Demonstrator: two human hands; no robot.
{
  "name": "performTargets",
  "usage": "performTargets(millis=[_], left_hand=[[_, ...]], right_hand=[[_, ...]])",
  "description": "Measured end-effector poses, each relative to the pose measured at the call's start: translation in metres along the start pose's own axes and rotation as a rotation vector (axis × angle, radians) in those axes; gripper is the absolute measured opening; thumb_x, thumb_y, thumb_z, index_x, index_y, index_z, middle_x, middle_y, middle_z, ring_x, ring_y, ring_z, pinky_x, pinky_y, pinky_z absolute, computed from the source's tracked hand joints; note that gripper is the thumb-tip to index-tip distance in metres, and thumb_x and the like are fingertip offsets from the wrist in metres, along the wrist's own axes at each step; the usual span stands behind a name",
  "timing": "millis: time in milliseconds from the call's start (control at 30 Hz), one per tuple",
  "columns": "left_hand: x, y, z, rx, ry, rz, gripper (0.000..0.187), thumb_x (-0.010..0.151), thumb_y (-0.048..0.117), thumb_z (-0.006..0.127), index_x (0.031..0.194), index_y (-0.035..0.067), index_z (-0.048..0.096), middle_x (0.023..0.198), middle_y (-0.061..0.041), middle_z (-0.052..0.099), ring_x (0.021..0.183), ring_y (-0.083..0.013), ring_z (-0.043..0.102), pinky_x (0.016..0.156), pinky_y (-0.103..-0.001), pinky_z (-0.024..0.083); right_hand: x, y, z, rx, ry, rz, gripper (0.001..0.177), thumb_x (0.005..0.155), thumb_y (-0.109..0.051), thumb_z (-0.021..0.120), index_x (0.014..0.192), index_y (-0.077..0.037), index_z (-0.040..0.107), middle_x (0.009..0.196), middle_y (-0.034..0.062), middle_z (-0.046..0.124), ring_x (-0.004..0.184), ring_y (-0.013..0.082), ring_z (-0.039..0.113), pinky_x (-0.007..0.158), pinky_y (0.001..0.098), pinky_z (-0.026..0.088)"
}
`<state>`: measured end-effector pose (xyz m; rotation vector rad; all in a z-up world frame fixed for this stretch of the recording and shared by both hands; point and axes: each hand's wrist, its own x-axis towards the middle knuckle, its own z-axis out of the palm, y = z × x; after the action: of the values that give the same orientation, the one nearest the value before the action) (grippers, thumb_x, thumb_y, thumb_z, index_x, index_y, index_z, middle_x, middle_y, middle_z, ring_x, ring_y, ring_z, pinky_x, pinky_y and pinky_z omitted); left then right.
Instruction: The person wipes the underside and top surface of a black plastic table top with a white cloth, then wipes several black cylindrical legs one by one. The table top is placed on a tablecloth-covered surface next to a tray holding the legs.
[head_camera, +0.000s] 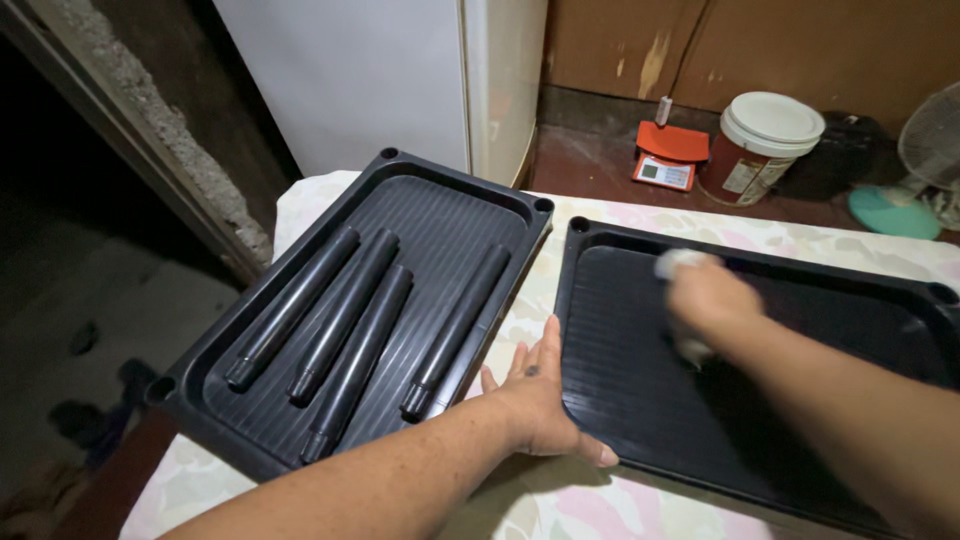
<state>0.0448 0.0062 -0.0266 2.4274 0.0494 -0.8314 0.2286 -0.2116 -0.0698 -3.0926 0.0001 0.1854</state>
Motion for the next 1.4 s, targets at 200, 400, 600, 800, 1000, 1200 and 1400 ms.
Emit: performTargets(millis=[200,400,600,800,1000,1200,1400], left_hand=[[0.002,-0.006,0.007,0.025,0.025,0.01,0.169,0.058,0.061,0.091,0.158,0.014,-0.037,0.173,-0.016,-0.004,0.16,-0.0302,-0.014,0.122,-0.063,-0.005],[0.002,-0.004,0.007,0.042,-0.007,-0.003,0.168,0.058,0.062,0.091,0.157,0.015,-0.037,0.173,-0.015,-0.007,0.159,-0.0302,-0.015,0.121,-0.064,-0.005],[0.002,-0.003,0.007,0.037,0.008,0.009,0.167,0.058,0.062,0.09,0.157,0.015,-0.036,0.173,-0.012,-0.006,0.159,-0.0283,-0.014,0.122,-0.063,-0.004],[-0.001,0.001,0.007,0.067,-0.002,-0.013,0.166,0.059,0.064,0.089,0.156,0.015,-0.037,0.173,-0.014,-0.006,0.159,-0.0285,-0.014,0.122,-0.064,-0.003],[-0.005,0.001,0.001,0.058,-0.029,-0.009,0.164,0.061,0.062,0.089,0.157,0.014,-0.036,0.172,-0.016,-0.006,0.159,-0.0293,-0.014,0.122,-0.065,-0.004],[-0.001,0.005,-0.001,0.058,-0.036,0.011,0.164,0.062,0.062,0.088,0.156,0.013,-0.036,0.172,-0.015,-0.008,0.159,-0.0295,-0.016,0.122,-0.065,-0.004],[-0.003,-0.001,-0.002,0.091,-0.004,-0.007,0.166,0.061,0.064,0.088,0.156,0.013,-0.037,0.172,-0.018,-0.004,0.159,-0.0296,-0.012,0.123,-0.062,-0.004]], right_hand=[[0.004,-0.078,0.002,-0.04,0.097,-0.422,0.029,0.09,-0.018,0.054,0.111,-0.007,0.071,0.121,0.023,0.064,0.111,0.042,0.067,0.092,0.052,0.055],[-0.025,-0.016,-0.021,-0.014,0.057,-0.207,0.037,0.084,-0.016,0.059,0.119,-0.019,0.069,0.122,0.0203,0.061,0.114,0.0414,0.064,0.095,0.0522,0.053],[-0.015,-0.081,-0.013,-0.071,0.047,-0.374,0.031,0.081,-0.017,0.065,0.111,-0.011,0.073,0.127,0.0183,0.062,0.118,0.0379,0.064,0.098,0.0482,0.054],[-0.009,-0.012,-0.008,-0.005,-0.002,-0.241,0.03,0.092,-0.026,0.06,0.119,-0.017,0.068,0.127,0.0171,0.062,0.117,0.0396,0.064,0.098,0.0514,0.052],[-0.014,0.128,-0.012,-0.096,-0.115,0.173,0.027,0.095,-0.02,0.065,0.119,-0.012,0.076,0.114,0.0173,0.076,0.101,0.0323,0.077,0.091,0.0488,0.06],[-0.002,0.069,0.004,0.056,0.042,0.105,0.032,0.103,-0.02,0.05,0.113,-0.001,0.074,0.118,0.0218,0.073,0.101,0.0388,0.074,0.09,0.0511,0.057],[-0.004,-0.042,-0.004,0.011,0.022,-0.176,0.032,0.088,-0.012,0.058,0.118,-0.006,0.071,0.136,0.0199,0.056,0.122,0.04,0.062,0.099,0.0491,0.053]])
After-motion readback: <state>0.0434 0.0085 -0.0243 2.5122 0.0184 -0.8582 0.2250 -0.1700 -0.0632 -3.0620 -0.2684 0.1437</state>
